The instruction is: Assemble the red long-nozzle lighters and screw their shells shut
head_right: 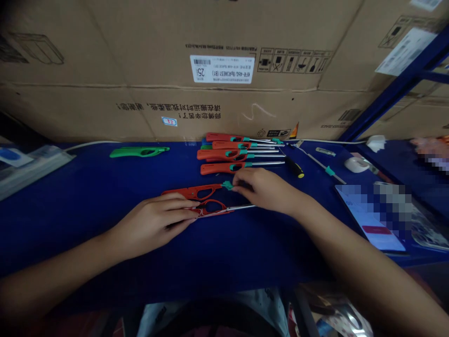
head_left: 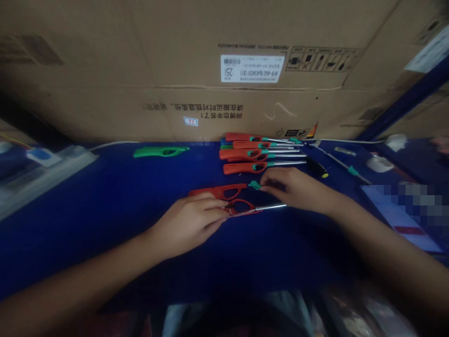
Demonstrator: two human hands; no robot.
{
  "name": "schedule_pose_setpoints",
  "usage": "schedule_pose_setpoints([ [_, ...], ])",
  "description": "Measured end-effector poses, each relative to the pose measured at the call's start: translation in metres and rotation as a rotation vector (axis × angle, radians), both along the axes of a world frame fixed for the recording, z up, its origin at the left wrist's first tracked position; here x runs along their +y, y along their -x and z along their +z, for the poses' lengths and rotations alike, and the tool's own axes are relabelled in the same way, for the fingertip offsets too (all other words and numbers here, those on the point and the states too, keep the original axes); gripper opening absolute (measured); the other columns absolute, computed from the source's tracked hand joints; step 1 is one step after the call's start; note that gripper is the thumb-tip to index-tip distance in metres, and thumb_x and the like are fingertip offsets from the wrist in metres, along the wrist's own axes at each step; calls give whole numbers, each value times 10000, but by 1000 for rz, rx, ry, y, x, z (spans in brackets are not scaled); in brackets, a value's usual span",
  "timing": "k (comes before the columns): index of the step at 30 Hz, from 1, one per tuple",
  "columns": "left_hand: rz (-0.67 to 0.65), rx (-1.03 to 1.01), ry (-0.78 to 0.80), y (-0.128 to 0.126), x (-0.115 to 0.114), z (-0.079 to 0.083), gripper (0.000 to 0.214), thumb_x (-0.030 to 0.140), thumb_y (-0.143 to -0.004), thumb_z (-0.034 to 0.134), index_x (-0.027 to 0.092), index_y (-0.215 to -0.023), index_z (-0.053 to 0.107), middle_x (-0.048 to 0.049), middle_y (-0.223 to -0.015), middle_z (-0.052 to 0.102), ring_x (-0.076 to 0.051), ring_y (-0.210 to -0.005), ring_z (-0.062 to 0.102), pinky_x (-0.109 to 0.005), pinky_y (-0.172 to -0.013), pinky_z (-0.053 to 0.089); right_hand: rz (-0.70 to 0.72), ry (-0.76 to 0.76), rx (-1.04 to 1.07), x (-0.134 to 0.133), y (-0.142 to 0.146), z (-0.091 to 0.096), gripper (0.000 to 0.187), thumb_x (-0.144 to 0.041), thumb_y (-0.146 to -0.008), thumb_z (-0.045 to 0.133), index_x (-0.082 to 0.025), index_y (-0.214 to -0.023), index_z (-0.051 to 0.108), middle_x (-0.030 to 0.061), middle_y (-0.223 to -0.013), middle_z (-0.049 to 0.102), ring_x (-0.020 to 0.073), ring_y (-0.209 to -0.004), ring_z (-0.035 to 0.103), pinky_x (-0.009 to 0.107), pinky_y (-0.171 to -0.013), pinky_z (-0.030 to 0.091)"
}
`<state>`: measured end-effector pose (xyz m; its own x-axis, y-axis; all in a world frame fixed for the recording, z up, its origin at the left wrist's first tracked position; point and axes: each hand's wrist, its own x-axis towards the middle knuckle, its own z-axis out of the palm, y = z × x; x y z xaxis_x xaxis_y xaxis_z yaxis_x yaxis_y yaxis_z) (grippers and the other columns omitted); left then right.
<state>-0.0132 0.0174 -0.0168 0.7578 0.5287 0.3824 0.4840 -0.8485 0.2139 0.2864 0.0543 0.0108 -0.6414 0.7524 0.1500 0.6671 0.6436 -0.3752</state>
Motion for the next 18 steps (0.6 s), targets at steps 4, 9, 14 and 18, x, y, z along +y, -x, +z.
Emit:
schedule_pose_setpoints([
  [4,33,-16,10,-3,-2,1,172,225,-976,582,250,-1025,745,15,-1111,757,-180,-1011,688,-325,-895,564,153,65,73,-15,19,-2,100,-188,-983,532,-178,-973,631,38,-922,652,145,-806,610,263,-747,457],
  [9,31,-19,14,-6,-5,1,169,238,-982,579,261,-1045,734,31,-1125,755,-175,-994,687,-314,-868,564,163,116,5,-24,26,-5,137,-153,-989,501,-177,-1019,632,52,-990,633,155,-833,613,286,-765,482],
  [14,34,-8,22,-7,-9,1,180,223,-982,578,259,-1062,734,34,-1124,753,-182,-996,682,-318,-869,562,183,100,-33,-27,28,-5,148,-170,-996,498,-189,-1025,642,62,-1066,620,161,-875,619,289,-762,489],
  [18,25,-20,104,-8,-9,3,170,232,-980,586,251,-1053,738,16,-1105,753,-182,-991,674,-320,-882,553,202,49,-60,-28,31,-7,136,-185,-996,502,-187,-1023,635,62,-1074,634,165,-884,628,283,-740,478],
])
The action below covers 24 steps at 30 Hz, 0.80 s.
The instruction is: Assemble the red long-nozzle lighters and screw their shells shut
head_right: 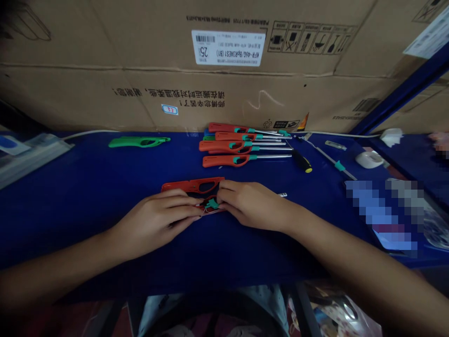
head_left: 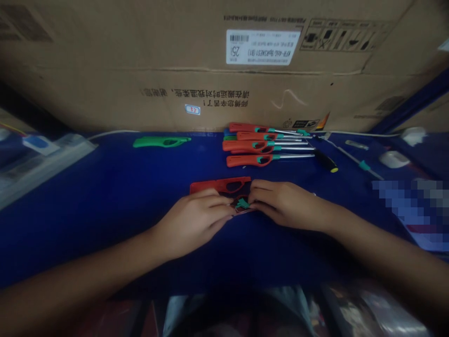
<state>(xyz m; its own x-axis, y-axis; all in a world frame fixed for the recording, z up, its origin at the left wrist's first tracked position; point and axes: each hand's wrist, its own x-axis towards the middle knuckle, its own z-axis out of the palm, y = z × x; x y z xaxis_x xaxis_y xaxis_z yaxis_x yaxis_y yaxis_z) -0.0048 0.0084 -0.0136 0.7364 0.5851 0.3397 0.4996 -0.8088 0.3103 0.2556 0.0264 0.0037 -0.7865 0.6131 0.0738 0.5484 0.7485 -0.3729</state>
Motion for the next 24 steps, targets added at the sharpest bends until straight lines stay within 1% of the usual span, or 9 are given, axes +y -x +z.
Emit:
schedule_pose_setpoints([
  [4,11,-47,111,-3,1,3,153,210,-955,617,252,-1044,735,9,-1065,757,-184,-972,676,-329,-883,550,23,-129,-19,-1,2,-3,133,-190,-988,491,-174,-955,619,47,-965,643,157,-791,601,273,-648,418],
  [7,73,-83,182,-4,1,3,161,198,-918,660,228,-1067,715,-14,-1018,754,-191,-935,686,-332,-850,560,51,-207,-7,-2,3,-4,159,-181,-987,468,-162,-920,611,43,-900,630,146,-727,563,269,-608,378],
  [10,131,-148,249,-6,2,1,217,190,-863,723,196,-1077,690,-30,-1035,747,-193,-945,699,-321,-853,567,77,-264,5,-3,4,-4,187,-183,-997,446,-154,-904,606,39,-869,612,137,-686,529,269,-594,360],
  [13,140,-240,338,-7,4,-2,283,185,-834,753,181,-1105,673,-38,-1087,739,-175,-958,709,-295,-881,570,104,-329,1,-3,4,-6,209,-180,-1007,427,-148,-898,602,36,-847,594,134,-662,502,271,-593,359],
  [15,146,-261,388,-8,5,-3,285,178,-825,756,177,-1098,676,-37,-1061,735,-161,-915,711,-280,-858,578,124,-381,0,-2,5,-8,218,-178,-1012,417,-146,-893,597,35,-834,585,133,-651,485,269,-595,361],
  [17,150,-261,411,-8,6,-4,262,172,-819,755,173,-1071,685,-36,-1024,730,-158,-887,708,-275,-834,582,137,-440,-2,-3,5,-9,222,-164,-1011,409,-149,-884,590,32,-822,579,132,-639,469,269,-596,360],
  [20,144,-276,417,-8,7,-4,248,170,-815,753,165,-1055,693,-45,-1016,725,-167,-910,706,-278,-835,584,160,-520,-23,-3,5,-9,220,-126,-996,397,-152,-885,586,33,-813,577,140,-655,475,278,-601,359],
  [24,133,-279,434,-8,8,-3,221,158,-814,744,161,-1031,702,-51,-998,722,-173,-918,702,-289,-829,588,191,-543,-54,-4,5,-7,209,-103,-978,403,-146,-893,589,41,-815,578,158,-695,510,291,-613,371],
])
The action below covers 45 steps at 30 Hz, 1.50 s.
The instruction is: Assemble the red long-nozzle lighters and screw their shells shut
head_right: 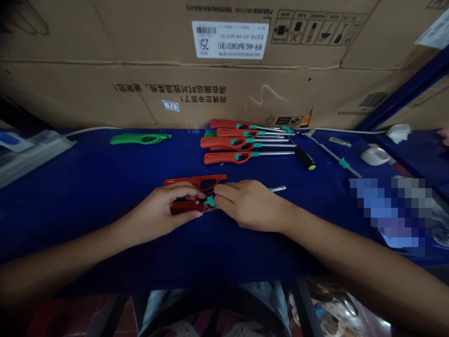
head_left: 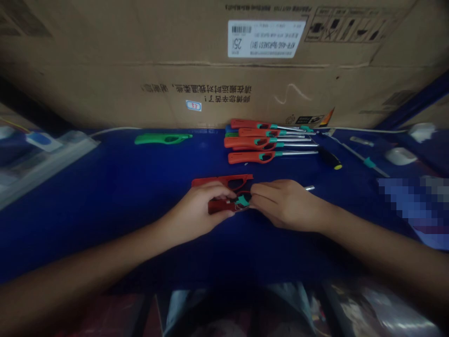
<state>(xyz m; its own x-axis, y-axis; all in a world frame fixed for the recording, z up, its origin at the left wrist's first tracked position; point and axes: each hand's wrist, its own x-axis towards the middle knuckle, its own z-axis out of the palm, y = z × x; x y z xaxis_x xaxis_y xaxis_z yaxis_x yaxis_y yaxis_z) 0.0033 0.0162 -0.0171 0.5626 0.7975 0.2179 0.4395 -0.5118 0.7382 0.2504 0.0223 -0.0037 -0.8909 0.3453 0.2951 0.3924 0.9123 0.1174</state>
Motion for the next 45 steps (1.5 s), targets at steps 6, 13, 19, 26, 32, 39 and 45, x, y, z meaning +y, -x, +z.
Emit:
schedule_pose_setpoints([
  [6,8,-18,3,0,0,-1,215,157,-811,740,171,-1021,698,-45,-983,715,-160,-871,698,-297,-825,600,-42,101,27,1,0,-1,199,-135,-990,419,-148,-897,595,32,-830,584,135,-635,490,275,-597,374],
  [13,17,-16,-12,0,-3,-3,283,173,-825,741,176,-1095,658,-40,-1023,727,-162,-897,701,-304,-851,596,-79,188,4,1,0,2,216,-161,-1003,420,-156,-943,627,45,-899,635,133,-693,548,264,-623,398],
  [19,18,8,-64,0,-5,-3,312,174,-848,721,176,-1149,638,-62,-1124,727,-183,-992,712,-317,-905,592,-64,94,-8,1,0,2,248,-168,-1008,410,-147,-928,643,44,-862,628,131,-646,518,276,-610,385],
  [26,9,49,-135,-1,-7,-3,334,184,-875,700,203,-1196,610,-55,-1163,716,-203,-1057,694,-351,-953,568,-33,109,39,1,-1,2,285,-209,-1024,400,-150,-903,651,40,-824,615,130,-627,498,281,-584,368],
  [32,2,83,-143,-1,-9,-3,311,209,-900,681,203,-1201,605,-53,-1178,699,-208,-1091,668,-357,-977,543,-37,136,21,2,-3,3,283,-206,-1020,412,-148,-904,663,42,-833,616,131,-630,501,282,-589,373],
  [39,-3,60,-125,-2,-10,-2,319,164,-895,672,201,-1204,600,-58,-1183,686,-204,-1097,655,-350,-982,536,-36,165,-12,0,-4,4,249,-174,-996,446,-142,-932,684,52,-853,634,128,-616,500,285,-596,368],
  [45,-45,102,-196,-3,-13,-3,354,151,-937,616,195,-1288,597,-73,-1166,638,-189,-1067,640,-343,-972,544,-35,80,-99,-3,-2,10,236,-124,-972,448,-134,-940,681,50,-876,638,142,-642,506,296,-604,376],
])
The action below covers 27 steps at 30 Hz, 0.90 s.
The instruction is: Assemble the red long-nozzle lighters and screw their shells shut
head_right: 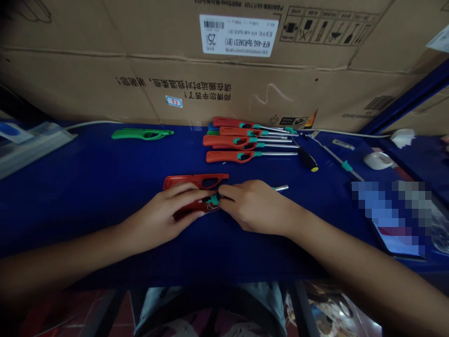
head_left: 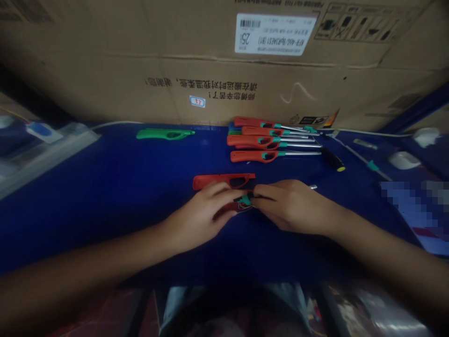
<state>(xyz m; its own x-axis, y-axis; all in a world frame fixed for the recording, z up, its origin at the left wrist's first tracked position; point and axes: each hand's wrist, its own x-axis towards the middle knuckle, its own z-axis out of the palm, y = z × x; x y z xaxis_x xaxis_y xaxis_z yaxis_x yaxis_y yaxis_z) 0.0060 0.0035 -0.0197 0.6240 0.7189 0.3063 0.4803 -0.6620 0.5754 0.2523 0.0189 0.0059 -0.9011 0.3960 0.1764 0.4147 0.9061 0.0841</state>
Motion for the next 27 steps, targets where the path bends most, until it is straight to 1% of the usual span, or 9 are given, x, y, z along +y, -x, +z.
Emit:
schedule_pose_setpoints([
  [3,-23,40,-50,0,-1,0,350,161,-966,576,191,-1315,586,-79,-1168,615,-190,-1088,617,-346,-986,536,3,-2,-18,-1,0,1,219,-111,-962,450,-128,-947,668,48,-883,636,139,-639,506,295,-590,365],
  [8,-58,93,-66,0,0,1,283,165,-981,551,181,-1252,627,-77,-1129,610,-190,-1052,606,-336,-951,539,17,-13,-34,0,-1,0,199,-100,-961,444,-127,-939,640,44,-877,629,134,-634,507,291,-575,349],
  [13,-39,48,-88,0,0,-1,375,174,-967,587,154,-1342,571,-89,-1144,618,-184,-1045,617,-328,-954,544,35,-15,-46,1,-3,-2,177,-92,-943,453,-133,-938,625,45,-899,631,140,-640,510,302,-579,350],
  [18,-53,75,-81,2,0,-2,368,159,-968,581,178,-1336,588,-82,-1148,631,-189,-1063,616,-337,-952,546,50,-4,-53,2,-3,-4,209,-46,-888,462,-118,-1011,614,56,-938,632,148,-655,510,306,-594,362],
  [24,-60,116,-89,3,0,0,341,175,-984,558,182,-1324,591,-81,-1153,634,-201,-1069,604,-358,-955,540,36,25,-72,1,-1,0,207,-15,-832,479,-140,-942,602,38,-915,625,151,-622,506,311,-569,357],
  [27,-76,122,-91,2,-1,2,329,172,-986,555,184,-1312,597,-75,-1134,637,-200,-1063,597,-355,-954,537,18,15,-68,0,0,-1,194,-31,-845,489,-147,-950,603,32,-918,628,150,-615,509,314,-569,360],
])
